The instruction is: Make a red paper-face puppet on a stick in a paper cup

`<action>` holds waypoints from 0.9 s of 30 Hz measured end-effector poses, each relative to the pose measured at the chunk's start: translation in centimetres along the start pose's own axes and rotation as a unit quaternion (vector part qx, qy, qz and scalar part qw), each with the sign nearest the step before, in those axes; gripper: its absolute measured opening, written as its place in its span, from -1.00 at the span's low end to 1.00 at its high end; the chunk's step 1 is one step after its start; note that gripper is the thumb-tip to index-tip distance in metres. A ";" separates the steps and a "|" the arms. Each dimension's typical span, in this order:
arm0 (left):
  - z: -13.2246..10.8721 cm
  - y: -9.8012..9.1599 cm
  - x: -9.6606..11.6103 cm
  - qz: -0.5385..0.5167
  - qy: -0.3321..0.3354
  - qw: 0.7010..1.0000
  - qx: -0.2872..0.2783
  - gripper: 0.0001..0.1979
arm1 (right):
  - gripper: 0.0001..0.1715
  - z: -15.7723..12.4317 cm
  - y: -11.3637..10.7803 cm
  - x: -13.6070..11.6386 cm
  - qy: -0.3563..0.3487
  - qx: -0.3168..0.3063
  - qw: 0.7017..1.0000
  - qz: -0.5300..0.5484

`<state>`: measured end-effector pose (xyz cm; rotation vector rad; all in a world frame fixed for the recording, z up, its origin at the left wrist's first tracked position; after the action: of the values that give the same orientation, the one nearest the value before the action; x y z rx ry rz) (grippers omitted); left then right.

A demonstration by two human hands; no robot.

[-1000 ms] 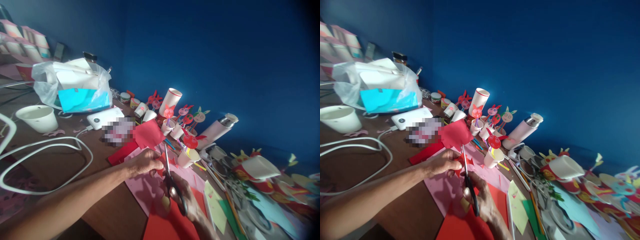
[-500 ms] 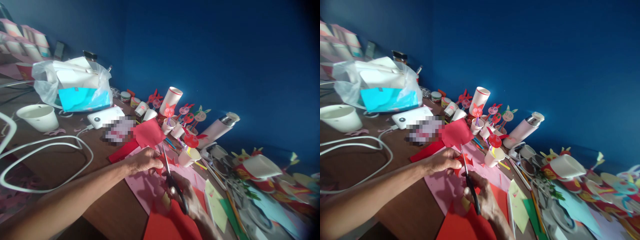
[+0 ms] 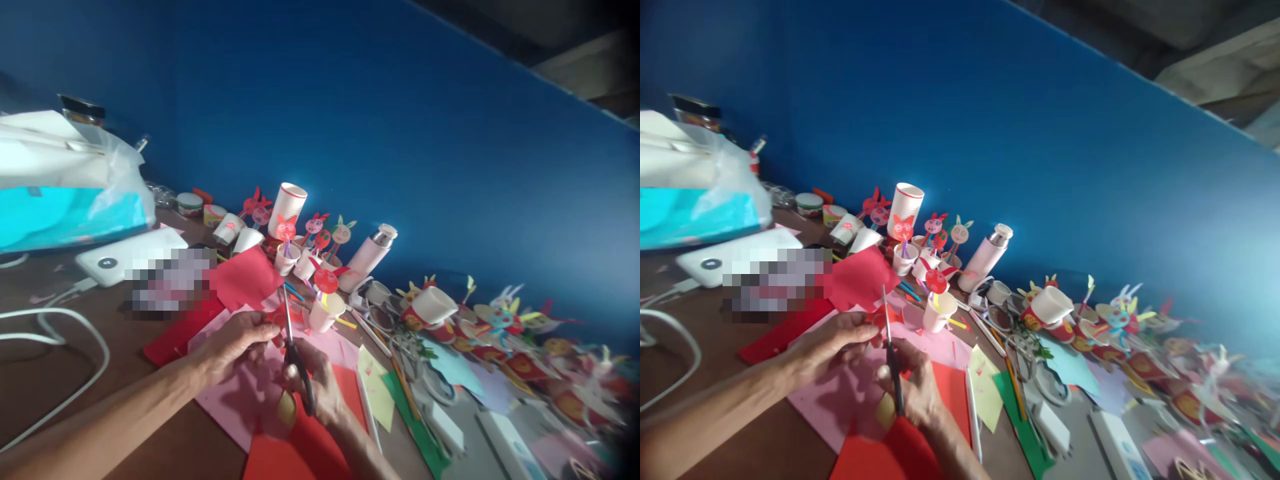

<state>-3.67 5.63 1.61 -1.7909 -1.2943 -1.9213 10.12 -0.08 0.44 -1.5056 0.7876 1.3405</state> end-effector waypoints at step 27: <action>0.4 -0.7 -0.5 0.056 0.030 0.998 0.029 -0.77 | -0.38 0.2 0.4 0.5 -0.002 -0.020 0.998 0.061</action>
<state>-3.73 6.15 0.81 -1.7253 -1.1912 -1.8442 9.80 0.00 -0.10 -1.5065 0.8675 1.4570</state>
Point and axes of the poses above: each hand's wrist, its own z-axis towards the middle knuckle, its own y-axis out of the palm, x = y × z, the point moved 4 cm from there along z, towards the middle knuckle, and after that the axes turned 12 degrees about -x, right-handed, at the moved point
